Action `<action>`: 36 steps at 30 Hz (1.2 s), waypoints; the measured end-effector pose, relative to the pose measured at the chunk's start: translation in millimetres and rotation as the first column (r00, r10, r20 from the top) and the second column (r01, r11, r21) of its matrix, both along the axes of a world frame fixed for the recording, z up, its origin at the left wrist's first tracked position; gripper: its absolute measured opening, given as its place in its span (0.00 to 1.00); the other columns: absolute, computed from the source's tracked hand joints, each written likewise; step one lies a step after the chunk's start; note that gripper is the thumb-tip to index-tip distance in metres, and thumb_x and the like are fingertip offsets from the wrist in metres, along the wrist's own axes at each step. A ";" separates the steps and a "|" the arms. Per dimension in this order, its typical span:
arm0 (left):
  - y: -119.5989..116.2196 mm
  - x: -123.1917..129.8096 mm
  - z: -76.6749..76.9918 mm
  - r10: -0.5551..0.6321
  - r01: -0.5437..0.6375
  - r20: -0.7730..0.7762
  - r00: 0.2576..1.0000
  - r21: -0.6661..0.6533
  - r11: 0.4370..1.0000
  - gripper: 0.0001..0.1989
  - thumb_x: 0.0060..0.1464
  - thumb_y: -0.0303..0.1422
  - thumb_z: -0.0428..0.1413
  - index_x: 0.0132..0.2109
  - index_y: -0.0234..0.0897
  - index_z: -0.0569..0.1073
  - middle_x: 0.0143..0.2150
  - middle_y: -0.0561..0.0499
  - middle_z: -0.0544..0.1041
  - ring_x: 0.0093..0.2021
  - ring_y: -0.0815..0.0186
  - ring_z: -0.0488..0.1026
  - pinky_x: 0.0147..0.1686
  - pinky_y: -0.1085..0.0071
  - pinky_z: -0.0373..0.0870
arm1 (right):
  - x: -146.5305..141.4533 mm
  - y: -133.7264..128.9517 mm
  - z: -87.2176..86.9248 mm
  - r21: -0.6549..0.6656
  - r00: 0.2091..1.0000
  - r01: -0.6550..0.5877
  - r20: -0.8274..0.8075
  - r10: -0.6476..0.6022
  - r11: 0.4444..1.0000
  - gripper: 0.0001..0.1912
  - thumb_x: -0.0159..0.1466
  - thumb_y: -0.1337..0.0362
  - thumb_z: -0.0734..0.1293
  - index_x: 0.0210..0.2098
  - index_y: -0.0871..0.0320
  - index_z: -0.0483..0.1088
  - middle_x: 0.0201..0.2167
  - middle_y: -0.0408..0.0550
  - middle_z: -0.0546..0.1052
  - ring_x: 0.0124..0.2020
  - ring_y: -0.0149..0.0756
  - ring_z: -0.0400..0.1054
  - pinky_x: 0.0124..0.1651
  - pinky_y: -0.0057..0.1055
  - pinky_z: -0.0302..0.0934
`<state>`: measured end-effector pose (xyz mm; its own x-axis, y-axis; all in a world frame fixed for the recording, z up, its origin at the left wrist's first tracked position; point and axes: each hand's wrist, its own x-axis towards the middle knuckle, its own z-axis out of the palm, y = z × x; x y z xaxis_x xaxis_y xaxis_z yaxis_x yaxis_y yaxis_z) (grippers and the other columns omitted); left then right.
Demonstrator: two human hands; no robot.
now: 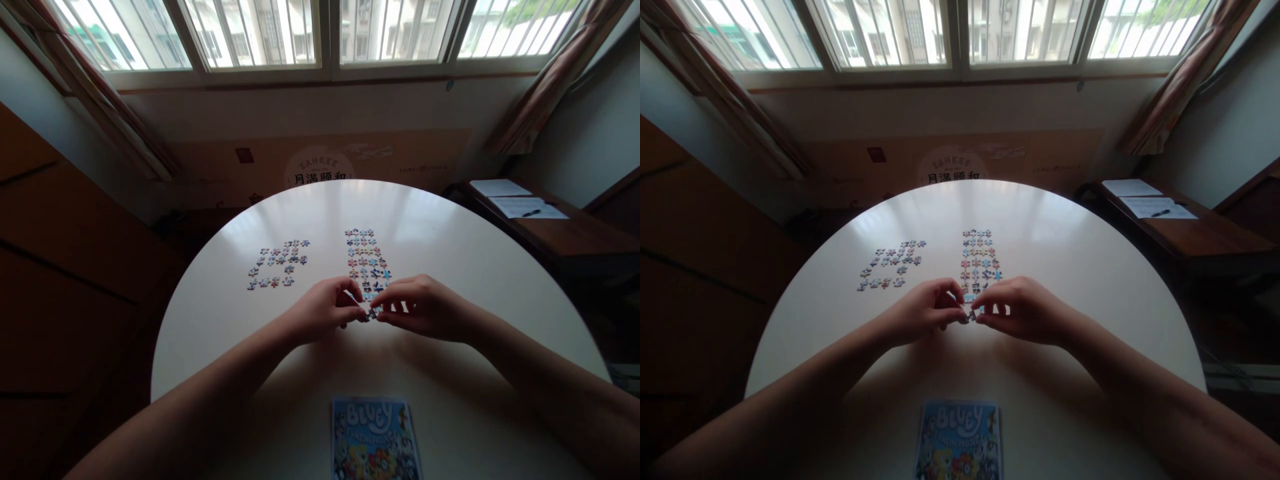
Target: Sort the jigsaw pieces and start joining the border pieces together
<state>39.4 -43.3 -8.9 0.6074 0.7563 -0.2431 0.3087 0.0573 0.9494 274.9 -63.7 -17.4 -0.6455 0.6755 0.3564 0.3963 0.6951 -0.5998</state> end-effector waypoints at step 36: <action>-7.3 -0.7 -7.2 -0.009 0.425 -0.517 0.856 0.694 0.581 0.16 0.60 0.32 0.55 0.53 0.45 0.79 0.41 0.49 0.80 0.33 0.65 0.74 0.32 0.68 0.66 | 24.8 -0.3 21.7 -0.004 0.911 0.064 0.408 -0.057 0.998 0.07 0.62 0.66 0.69 0.37 0.53 0.81 0.28 0.42 0.82 0.28 0.31 0.73 0.31 0.28 0.57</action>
